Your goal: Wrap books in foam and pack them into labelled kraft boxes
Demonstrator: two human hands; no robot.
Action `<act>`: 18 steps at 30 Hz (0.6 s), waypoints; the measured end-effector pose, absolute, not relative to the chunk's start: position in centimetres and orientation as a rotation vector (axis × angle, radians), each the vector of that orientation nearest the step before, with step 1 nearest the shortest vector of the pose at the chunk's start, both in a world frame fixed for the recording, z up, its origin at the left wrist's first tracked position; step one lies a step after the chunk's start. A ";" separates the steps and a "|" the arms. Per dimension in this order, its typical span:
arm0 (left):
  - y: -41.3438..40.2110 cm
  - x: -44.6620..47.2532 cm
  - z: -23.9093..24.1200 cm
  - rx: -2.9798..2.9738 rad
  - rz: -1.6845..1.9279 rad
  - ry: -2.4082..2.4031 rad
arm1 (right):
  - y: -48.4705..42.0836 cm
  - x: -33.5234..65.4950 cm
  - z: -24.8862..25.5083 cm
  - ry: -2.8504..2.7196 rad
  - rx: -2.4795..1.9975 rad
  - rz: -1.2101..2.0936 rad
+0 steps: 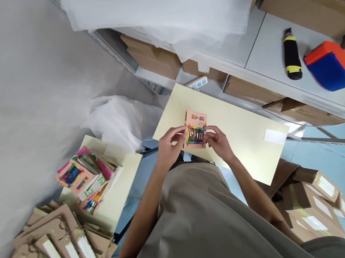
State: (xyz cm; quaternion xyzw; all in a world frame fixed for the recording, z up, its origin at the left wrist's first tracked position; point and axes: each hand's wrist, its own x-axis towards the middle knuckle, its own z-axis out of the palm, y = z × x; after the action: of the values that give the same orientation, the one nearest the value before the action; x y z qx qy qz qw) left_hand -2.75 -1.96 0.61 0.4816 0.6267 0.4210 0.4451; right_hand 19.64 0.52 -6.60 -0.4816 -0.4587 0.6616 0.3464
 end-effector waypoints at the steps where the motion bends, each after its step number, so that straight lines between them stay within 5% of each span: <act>1: -1.7 -3.0 0.1 1.193 1.028 1.579 | 1.0 19.0 -7.4 -1.181 -1.273 1.706; 18: 11.0 -13.0 -14.4 1.336 0.511 1.724 | 9.9 7.5 -15.8 -1.374 -1.957 1.361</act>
State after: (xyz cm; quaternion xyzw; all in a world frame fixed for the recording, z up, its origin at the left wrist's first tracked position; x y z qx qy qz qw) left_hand -12.97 10.98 -14.43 0.5369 0.6928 0.2053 0.4355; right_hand 7.54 9.90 -15.79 -0.6976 -0.4899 0.4855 0.1939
